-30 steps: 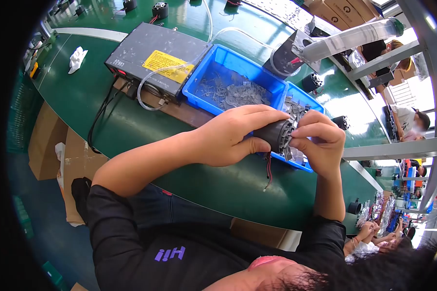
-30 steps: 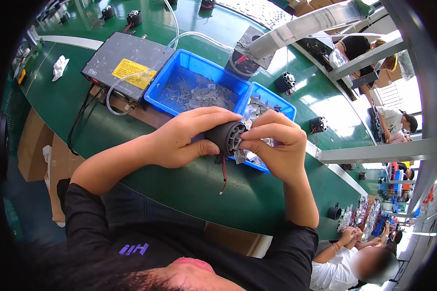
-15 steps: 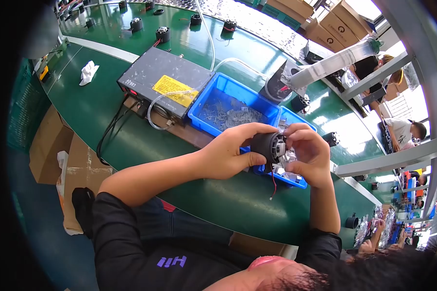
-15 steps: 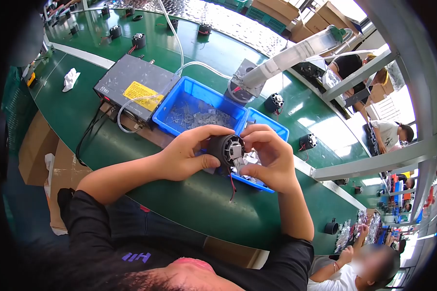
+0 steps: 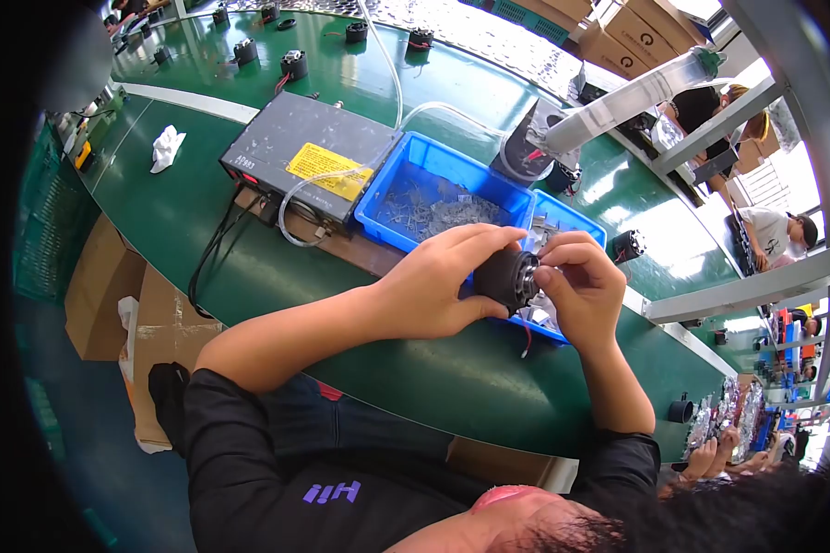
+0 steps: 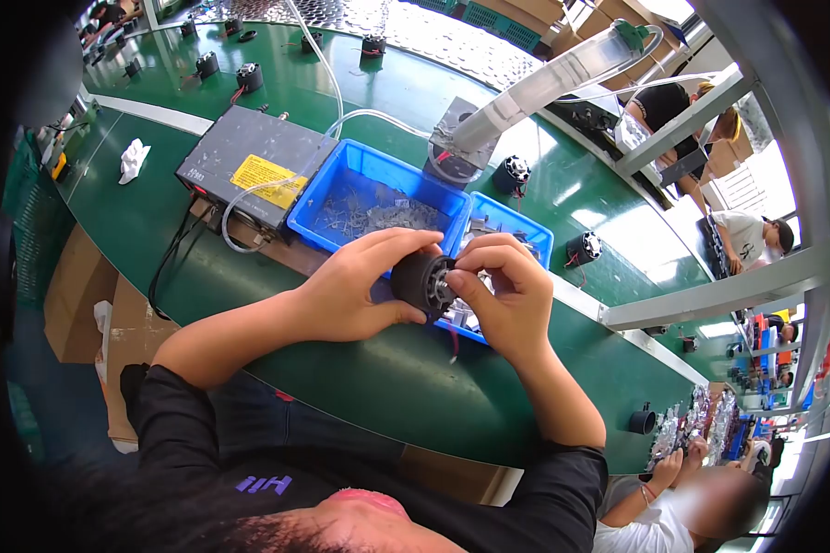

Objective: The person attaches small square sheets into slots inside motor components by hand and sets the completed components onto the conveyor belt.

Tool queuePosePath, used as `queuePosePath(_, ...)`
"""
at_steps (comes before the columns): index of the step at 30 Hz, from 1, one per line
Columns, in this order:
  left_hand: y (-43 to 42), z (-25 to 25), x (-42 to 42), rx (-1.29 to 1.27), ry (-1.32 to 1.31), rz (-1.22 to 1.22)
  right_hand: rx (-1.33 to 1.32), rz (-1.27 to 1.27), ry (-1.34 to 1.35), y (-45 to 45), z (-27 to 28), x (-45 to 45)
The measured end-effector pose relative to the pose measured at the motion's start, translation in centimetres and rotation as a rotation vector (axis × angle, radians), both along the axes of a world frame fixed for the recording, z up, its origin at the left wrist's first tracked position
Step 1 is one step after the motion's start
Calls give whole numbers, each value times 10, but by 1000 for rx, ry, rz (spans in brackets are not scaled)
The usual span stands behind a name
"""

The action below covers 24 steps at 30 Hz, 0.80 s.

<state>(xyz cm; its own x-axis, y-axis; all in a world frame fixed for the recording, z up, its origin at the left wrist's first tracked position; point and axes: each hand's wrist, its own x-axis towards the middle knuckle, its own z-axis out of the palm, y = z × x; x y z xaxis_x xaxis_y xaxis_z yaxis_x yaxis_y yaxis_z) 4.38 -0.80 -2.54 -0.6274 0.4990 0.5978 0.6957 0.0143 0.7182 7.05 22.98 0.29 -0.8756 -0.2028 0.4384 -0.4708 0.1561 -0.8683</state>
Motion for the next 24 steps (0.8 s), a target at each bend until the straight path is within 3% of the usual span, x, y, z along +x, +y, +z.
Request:
queuePosePath(6, 2, 0, 2, 28, 148, 191, -86, -9, -34, 2, 1, -4)
queuePosePath(24, 9, -3, 10, 62, 458, 334, -72, 50, 88, 1, -9, 0)
